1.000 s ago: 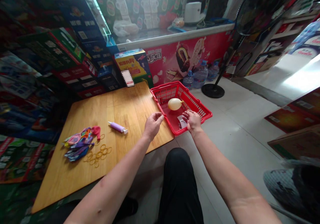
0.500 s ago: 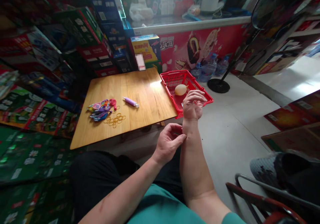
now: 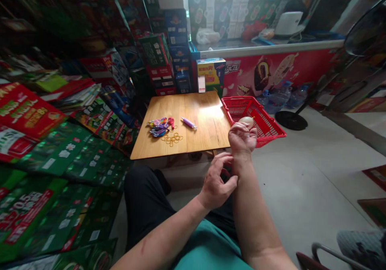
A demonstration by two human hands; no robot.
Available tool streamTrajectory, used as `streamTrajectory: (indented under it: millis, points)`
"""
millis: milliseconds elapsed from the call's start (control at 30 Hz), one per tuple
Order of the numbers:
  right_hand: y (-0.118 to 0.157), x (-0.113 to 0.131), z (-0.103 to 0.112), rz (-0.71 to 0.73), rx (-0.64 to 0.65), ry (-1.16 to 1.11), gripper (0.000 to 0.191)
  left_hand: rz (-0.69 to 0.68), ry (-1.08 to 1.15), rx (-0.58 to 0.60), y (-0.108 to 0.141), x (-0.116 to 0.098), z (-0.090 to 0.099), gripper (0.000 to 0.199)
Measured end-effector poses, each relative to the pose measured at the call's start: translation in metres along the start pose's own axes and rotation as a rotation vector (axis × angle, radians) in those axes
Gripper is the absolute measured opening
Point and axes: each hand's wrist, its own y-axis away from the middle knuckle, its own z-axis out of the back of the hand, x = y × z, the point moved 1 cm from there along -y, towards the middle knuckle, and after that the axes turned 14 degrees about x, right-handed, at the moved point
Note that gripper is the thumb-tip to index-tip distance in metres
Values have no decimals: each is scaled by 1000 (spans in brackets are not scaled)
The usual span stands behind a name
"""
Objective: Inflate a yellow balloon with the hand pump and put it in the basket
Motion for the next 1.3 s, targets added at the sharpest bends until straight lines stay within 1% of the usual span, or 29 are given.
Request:
streamTrajectory:
  millis: [33,100,167,200,233,300,367,433,500,533,567,633,700,733,800,867,933,967,1000,1033,1100,1133,1200,1233,1267,1300]
  points:
    - [-2,-8,8,-1,-20,156,11,11,-2,3,3,1,9,45]
    - [-7,-24,26,-5,-59,459,17,25,-41,69,7,6,31,37]
    - [-13,-36,48,-56,-82,735,20,21,-143,129,10,19,64,36]
    - [-16,-41,60,-106,-98,859,19,9,-223,133,11,28,85,40]
    - [-20,-44,73,-165,-123,974,19,19,-314,83,11,41,110,47]
    - [-29,-47,101,-275,-208,1173,20,110,-507,-101,8,72,170,51]
    - [-42,-46,129,-328,-319,1323,22,254,-685,-287,1,106,236,59]
    - [-60,-44,157,-345,-411,1420,23,414,-838,-393,-12,139,298,73]
    - [-83,-43,184,-361,-453,1471,21,536,-958,-433,-30,166,350,87]
    - [-96,-43,196,-374,-456,1483,21,573,-997,-433,-40,178,371,93]
    - [-110,-44,208,-392,-450,1489,21,601,-1025,-421,-51,189,389,99]
    - [-137,-47,229,-439,-429,1493,22,654,-1054,-396,-71,210,417,110]
    - [-160,-48,245,-500,-404,1492,24,694,-1064,-354,-86,231,439,115]
    - [-169,-48,252,-532,-389,1491,24,704,-1065,-323,-91,240,449,114]
    - [-183,-46,261,-591,-363,1486,24,694,-1062,-252,-98,257,466,105]
    - [-191,-43,267,-636,-369,1485,23,653,-1050,-193,-103,269,480,83]
    - [-195,-39,271,-664,-413,1482,21,599,-1034,-172,-108,276,493,53]
    - [-197,-38,273,-671,-442,1476,20,576,-1025,-186,-111,277,498,41]
    - [-199,-38,275,-673,-471,1469,18,553,-1016,-222,-115,278,502,33]
    - [-200,-38,277,-672,-497,1457,17,530,-1009,-275,-120,278,505,30]
    - [-202,-38,281,-668,-532,1433,15,469,-1008,-405,-130,275,505,30]
    - [-203,-39,282,-667,-540,1424,14,436,-1018,-467,-136,274,503,31]
    - [-203,-40,284,-665,-538,1413,14,397,-1060,-540,-149,271,492,33]
    - [-203,-41,283,-668,-530,1406,15,400,-1085,-543,-155,271,485,32]
    - [-203,-43,283,-677,-520,1395,16,410,-1104,-505,-160,272,477,32]
    - [-202,-44,282,-689,-508,1382,17,425,-1116,-440,-165,274,468,32]
